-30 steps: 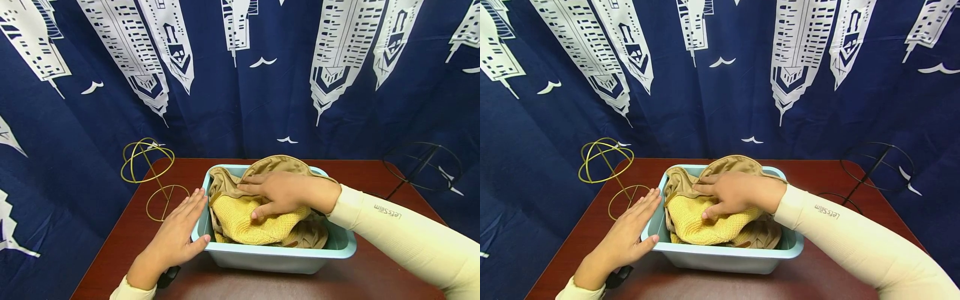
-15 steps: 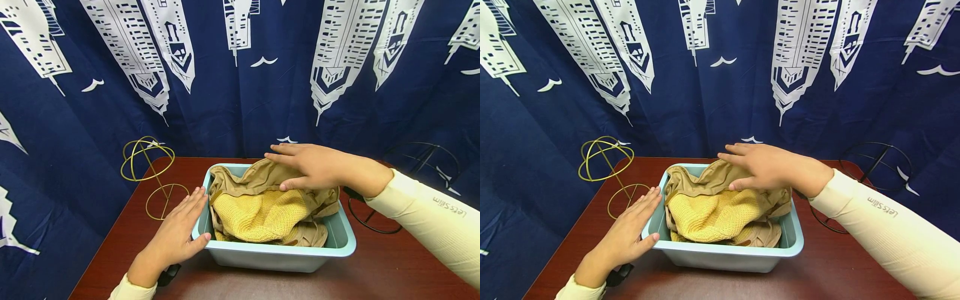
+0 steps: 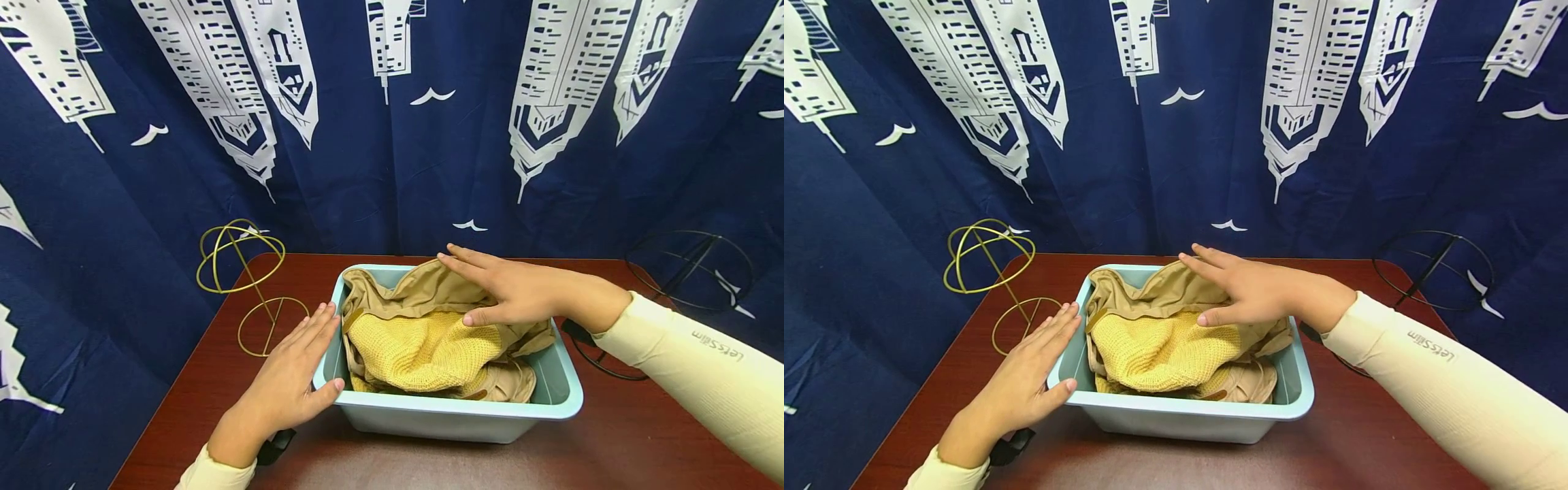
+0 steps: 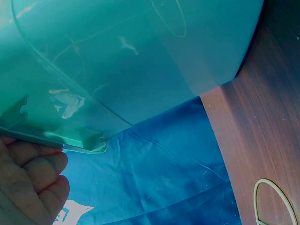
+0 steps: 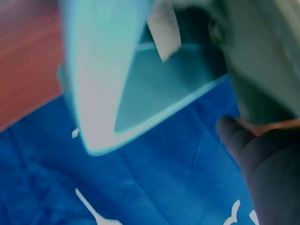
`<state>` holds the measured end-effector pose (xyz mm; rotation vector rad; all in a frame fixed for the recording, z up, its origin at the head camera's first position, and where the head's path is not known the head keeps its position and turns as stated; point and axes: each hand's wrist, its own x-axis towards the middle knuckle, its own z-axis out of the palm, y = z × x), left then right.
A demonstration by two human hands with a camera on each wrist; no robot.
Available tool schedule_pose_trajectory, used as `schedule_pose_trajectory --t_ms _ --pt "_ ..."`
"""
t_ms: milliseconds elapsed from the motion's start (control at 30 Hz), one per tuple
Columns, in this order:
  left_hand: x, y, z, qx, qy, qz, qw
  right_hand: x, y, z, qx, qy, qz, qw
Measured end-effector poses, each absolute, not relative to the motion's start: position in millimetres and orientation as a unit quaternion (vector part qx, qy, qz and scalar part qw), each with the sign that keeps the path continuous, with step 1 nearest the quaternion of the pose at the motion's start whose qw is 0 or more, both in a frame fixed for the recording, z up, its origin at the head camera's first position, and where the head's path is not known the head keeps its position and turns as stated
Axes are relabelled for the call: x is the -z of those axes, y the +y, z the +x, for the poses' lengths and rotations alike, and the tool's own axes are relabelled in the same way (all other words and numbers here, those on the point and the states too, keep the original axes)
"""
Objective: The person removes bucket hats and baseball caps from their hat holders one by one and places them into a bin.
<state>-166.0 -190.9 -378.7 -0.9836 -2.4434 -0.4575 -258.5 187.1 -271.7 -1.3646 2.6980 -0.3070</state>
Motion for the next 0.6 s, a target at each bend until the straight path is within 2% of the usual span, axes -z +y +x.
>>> schedule_pose_trajectory --t_ms 133,333,600 --pt "379.5 -191.7 -166.3 0.167 -0.887 -0.361 0.234 278.4 178.4 -260.9 0.123 0.878 -0.458 0.069" --pt "380.2 -193.4 -166.6 0.168 -0.885 -0.363 0.240 278.7 162.5 -261.2 0.119 0.862 -0.487 0.069" --pt "378.5 -193.1 -167.8 0.167 -0.886 -0.363 0.234 281.1 125.6 -262.6 0.067 0.830 -0.553 0.024"
